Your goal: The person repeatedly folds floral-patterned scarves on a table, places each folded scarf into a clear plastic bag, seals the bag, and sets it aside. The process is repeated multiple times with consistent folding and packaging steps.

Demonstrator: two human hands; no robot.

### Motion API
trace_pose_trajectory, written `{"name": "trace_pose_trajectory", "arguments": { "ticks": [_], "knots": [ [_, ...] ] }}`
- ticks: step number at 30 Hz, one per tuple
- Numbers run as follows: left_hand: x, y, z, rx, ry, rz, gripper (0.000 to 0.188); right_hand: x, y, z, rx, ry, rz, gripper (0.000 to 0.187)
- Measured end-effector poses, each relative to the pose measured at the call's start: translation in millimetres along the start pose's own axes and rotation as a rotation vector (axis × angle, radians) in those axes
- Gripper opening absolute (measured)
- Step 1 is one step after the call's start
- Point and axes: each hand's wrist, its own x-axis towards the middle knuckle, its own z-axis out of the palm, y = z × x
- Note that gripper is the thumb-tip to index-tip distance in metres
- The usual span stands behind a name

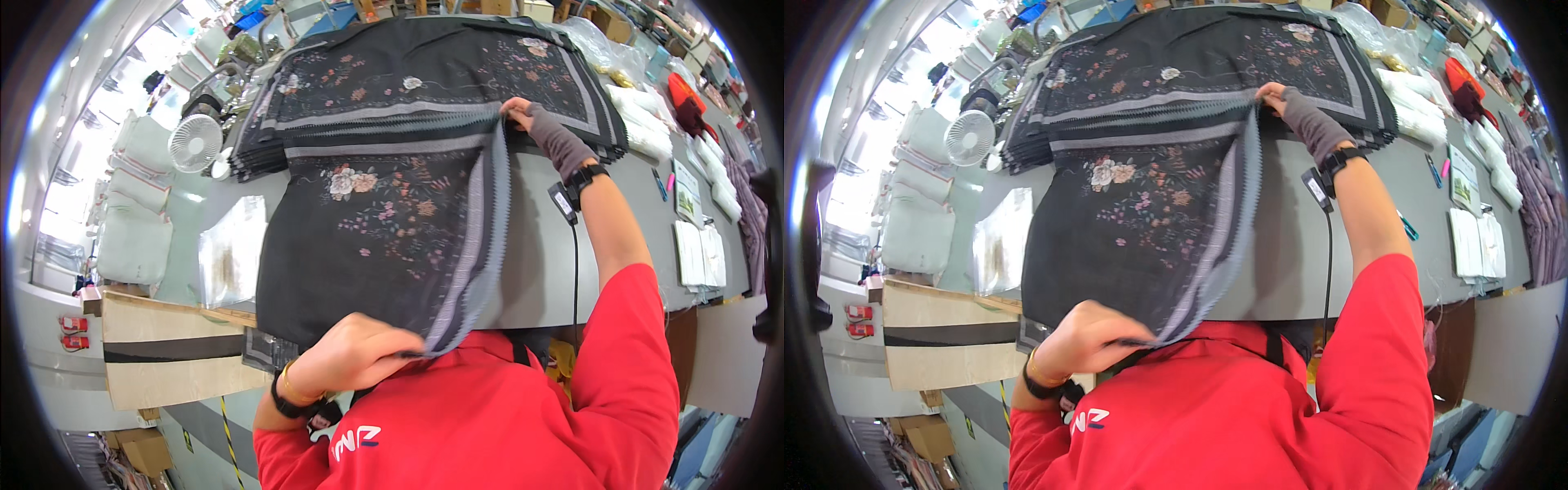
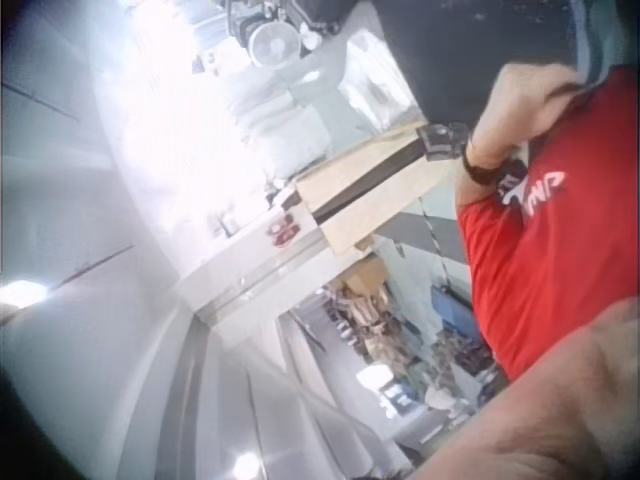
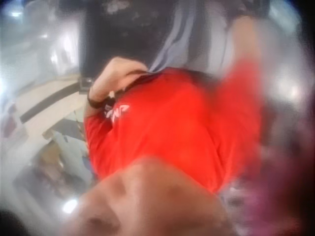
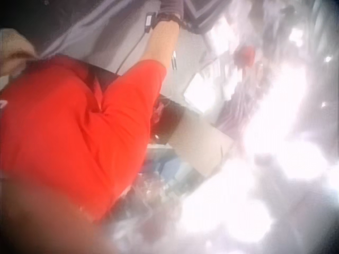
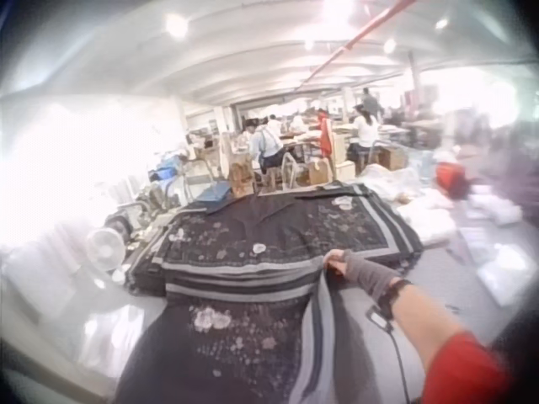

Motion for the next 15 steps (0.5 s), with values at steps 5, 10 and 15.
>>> {"name": "trace_pose_trajectory", "arguments": {
  "ticks": [5, 10, 15],
  "knots": [
    [64, -37, 39, -0.129, -0.123, 0.035, 0.012, -159, -82, -3, 0.168, -0.039, -0.217, 0.036],
    [68, -52, 63, -0.305, -0.011, -0.126, 0.026, -288, -199, 84, -0.099, -0.606, -0.336, 0.043],
    [-48, -91, 80, 0.236, -0.03, -0.282, 0.04, -334, -185, 70, -0.026, -0.355, -0.263, 0.013]
  ]
}}
